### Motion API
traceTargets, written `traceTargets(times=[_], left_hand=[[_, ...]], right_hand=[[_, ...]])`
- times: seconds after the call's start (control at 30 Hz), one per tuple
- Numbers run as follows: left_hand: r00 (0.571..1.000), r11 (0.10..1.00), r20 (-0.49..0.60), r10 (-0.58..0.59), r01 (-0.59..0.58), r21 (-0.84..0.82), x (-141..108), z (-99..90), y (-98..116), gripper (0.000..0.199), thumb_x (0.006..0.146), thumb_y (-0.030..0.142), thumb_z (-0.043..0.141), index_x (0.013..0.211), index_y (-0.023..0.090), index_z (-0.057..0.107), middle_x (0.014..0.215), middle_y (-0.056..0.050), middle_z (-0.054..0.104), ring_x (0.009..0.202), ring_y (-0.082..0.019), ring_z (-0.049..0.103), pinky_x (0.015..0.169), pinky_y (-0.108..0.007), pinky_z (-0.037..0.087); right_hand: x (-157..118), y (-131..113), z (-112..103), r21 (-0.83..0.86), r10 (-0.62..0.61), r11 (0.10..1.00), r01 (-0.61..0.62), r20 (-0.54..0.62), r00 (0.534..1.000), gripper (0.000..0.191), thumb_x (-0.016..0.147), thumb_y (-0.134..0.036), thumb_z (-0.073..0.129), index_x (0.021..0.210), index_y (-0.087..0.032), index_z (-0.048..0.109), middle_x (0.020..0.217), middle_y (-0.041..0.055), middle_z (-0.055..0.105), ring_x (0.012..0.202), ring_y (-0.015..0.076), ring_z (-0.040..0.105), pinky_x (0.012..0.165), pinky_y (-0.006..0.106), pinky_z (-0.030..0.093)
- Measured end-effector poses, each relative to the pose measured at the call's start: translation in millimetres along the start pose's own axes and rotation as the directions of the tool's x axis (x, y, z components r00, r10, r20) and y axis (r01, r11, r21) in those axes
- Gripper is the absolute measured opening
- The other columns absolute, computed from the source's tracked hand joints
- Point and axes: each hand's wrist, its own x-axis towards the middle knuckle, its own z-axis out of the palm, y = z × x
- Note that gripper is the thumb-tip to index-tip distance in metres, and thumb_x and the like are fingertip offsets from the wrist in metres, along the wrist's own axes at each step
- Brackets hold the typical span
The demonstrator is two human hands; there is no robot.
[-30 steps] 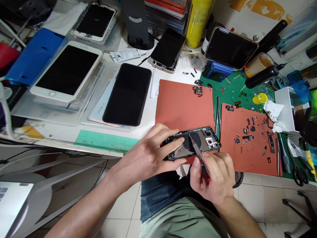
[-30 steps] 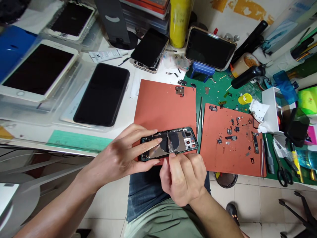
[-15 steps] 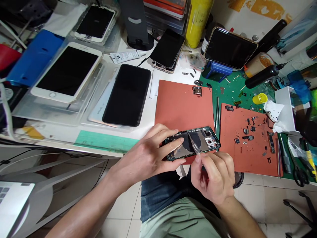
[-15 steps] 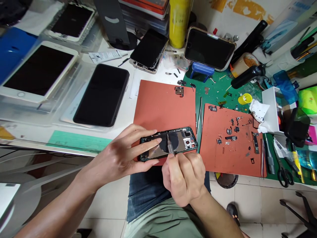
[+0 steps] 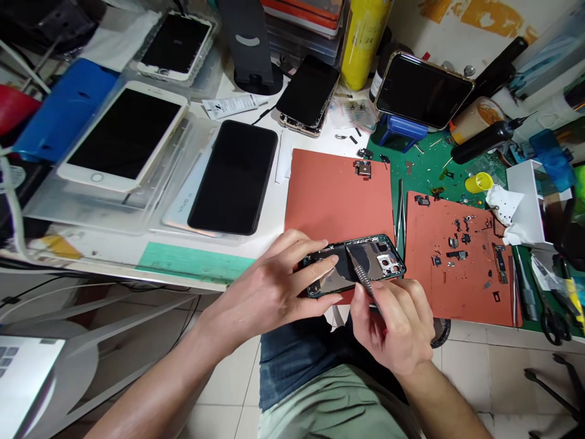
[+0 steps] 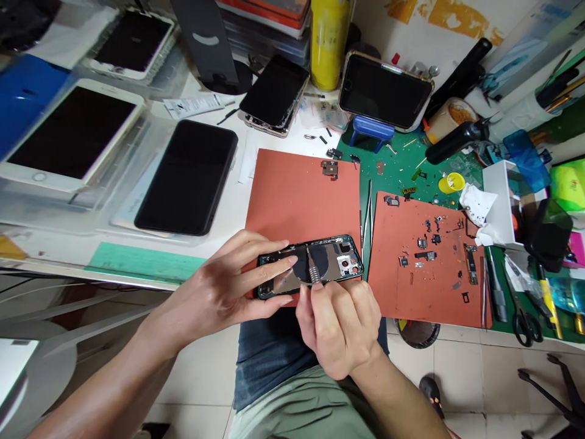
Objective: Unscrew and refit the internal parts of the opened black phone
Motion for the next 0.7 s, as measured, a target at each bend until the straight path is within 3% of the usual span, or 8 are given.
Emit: traceTargets(times=[0.13, 0.23, 0.33, 0.5, 0.7], left_hand=[[1.0, 1.0, -0.002, 0.015, -0.015, 0.018, -1.9, 2.0, -1.1, 0.041, 0.102, 0.043, 0.078, 0.13, 0.016, 0.066, 0.126, -0.016, 0.074, 0.107, -0.029, 0.066, 0.088, -0.047, 0.065], [1.0, 0.999, -0.007, 0.008, -0.008, 0.038, -3.5, 3.1, -0.8, 0.044, 0.101, 0.042, 0.08, 0.134, 0.017, 0.066, 0.128, -0.016, 0.073, 0.108, -0.029, 0.065, 0.09, -0.049, 0.065], [1.0, 0.999, -0.021, 0.009, -0.008, 0.047, -4.1, 3.4, 1.3, 0.045, 0.101, 0.042, 0.08, 0.135, 0.016, 0.067, 0.128, -0.018, 0.073, 0.111, -0.03, 0.065, 0.09, -0.05, 0.066], [1.0, 0.995, 0.012, -0.022, 0.021, 0.098, -4.6, 3.0, 5.4, 0.044, 0.101, 0.043, 0.08, 0.135, 0.019, 0.068, 0.127, -0.016, 0.073, 0.116, -0.031, 0.067, 0.092, -0.049, 0.067], [0.999, 0.991, 0.042, -0.025, 0.019, 0.135, -5.5, 3.7, 5.3, 0.047, 0.1, 0.051, 0.078, 0.134, 0.019, 0.07, 0.131, -0.016, 0.072, 0.119, -0.033, 0.067, 0.096, -0.053, 0.066]], right_hand=[[0.6, -2.4, -6.5, 0.031, 0.037, 0.999, -0.038, 0.019, 0.999, 0.036, 0.09, -0.004, 0.081, 0.123, -0.012, 0.068, 0.078, 0.0055, 0.073, 0.066, 0.0192, 0.064, 0.059, 0.035, 0.057], [9.3, -3.9, -17.6, 0.086, 0.19, 0.978, -0.189, -0.002, 0.982, 0.048, 0.088, -0.001, 0.082, 0.131, -0.018, 0.068, 0.086, 0.0041, 0.075, 0.069, 0.0186, 0.066, 0.059, 0.034, 0.057], [23.8, 2.1, -21.5, 0.139, 0.357, 0.927, -0.349, -0.034, 0.934, 0.05, 0.087, -0.002, 0.084, 0.131, -0.023, 0.07, 0.09, 0.0029, 0.076, 0.07, 0.018, 0.067, 0.06, 0.033, 0.057], [50.7, 23.4, 1.1, 0.202, 0.564, 0.788, -0.581, 0.141, 0.814, 0.018, 0.101, -0.026, 0.078, 0.118, -0.025, 0.071, 0.101, 0.003, 0.079, 0.085, 0.0179, 0.076, 0.073, 0.03, 0.063], [65.5, 29.4, 28.2, 0.276, 0.602, 0.696, -0.663, 0.278, 0.748, 0.017, 0.105, -0.039, 0.071, 0.112, -0.024, 0.068, 0.104, 0.0034, 0.079, 0.093, 0.0187, 0.079, 0.079, 0.032, 0.066]])
